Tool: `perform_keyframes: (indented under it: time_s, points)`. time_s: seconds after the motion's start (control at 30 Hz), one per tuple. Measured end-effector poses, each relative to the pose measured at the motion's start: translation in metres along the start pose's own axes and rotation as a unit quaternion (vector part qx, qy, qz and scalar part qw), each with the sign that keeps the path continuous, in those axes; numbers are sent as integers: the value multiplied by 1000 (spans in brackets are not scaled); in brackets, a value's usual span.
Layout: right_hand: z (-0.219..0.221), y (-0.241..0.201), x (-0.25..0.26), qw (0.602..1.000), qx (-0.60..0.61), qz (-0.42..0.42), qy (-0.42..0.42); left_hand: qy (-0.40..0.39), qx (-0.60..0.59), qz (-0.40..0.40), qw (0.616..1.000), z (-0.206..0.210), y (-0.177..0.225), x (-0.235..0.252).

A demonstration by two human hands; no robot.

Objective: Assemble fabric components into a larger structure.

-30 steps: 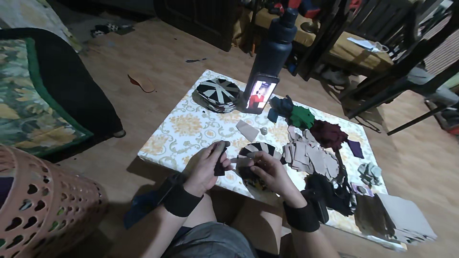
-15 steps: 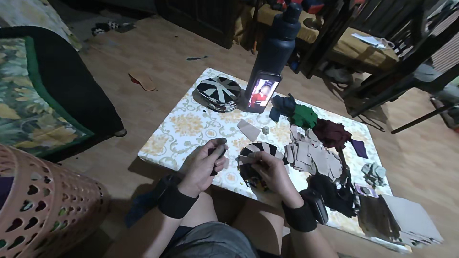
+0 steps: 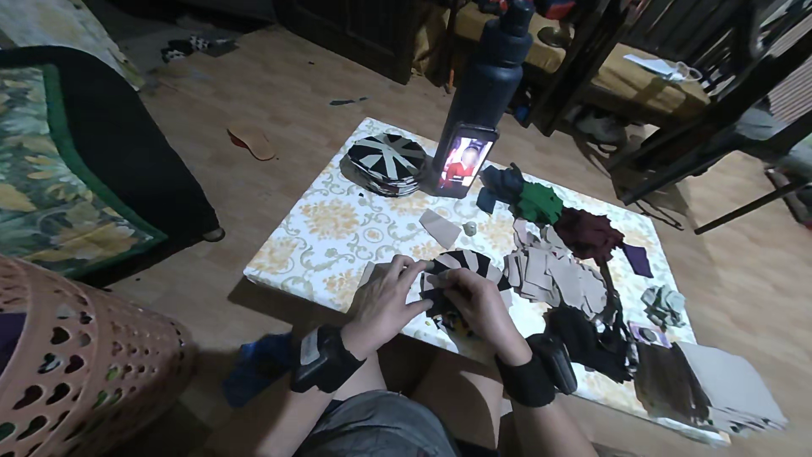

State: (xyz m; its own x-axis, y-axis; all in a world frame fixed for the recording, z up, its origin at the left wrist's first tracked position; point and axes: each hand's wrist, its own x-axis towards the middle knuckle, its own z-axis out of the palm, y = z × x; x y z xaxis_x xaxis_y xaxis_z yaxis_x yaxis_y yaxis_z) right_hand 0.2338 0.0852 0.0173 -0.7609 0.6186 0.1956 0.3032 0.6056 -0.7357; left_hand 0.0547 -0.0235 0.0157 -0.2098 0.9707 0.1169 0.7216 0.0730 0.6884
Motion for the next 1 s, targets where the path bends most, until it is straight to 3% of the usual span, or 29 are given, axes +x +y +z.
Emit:
perform_keyframes:
  time_s: [0.1,0.3,0.57,0.7,0.83,1.0]
  points:
    - [-1,0,1,1000,-1,-4,2,-4,-11,5,1000,-2,-3,0]
    - [-1,-1,0,1000,-7,4,2,125,-32,56,990,11,-16,-6]
    - [-1,-6,-2,997,-80,14,9,87,55,119,987,18,-20,-8]
    - [-8,-7,-10,977,-196,23,85,93,69,123,986,20,-22,-8]
    - [-15,-4,-20,978,-162,-13,133,91,65,123,986,19,-22,-8]
    - [-10,4,-26,989,-141,-5,35,95,66,123,986,20,-23,-9]
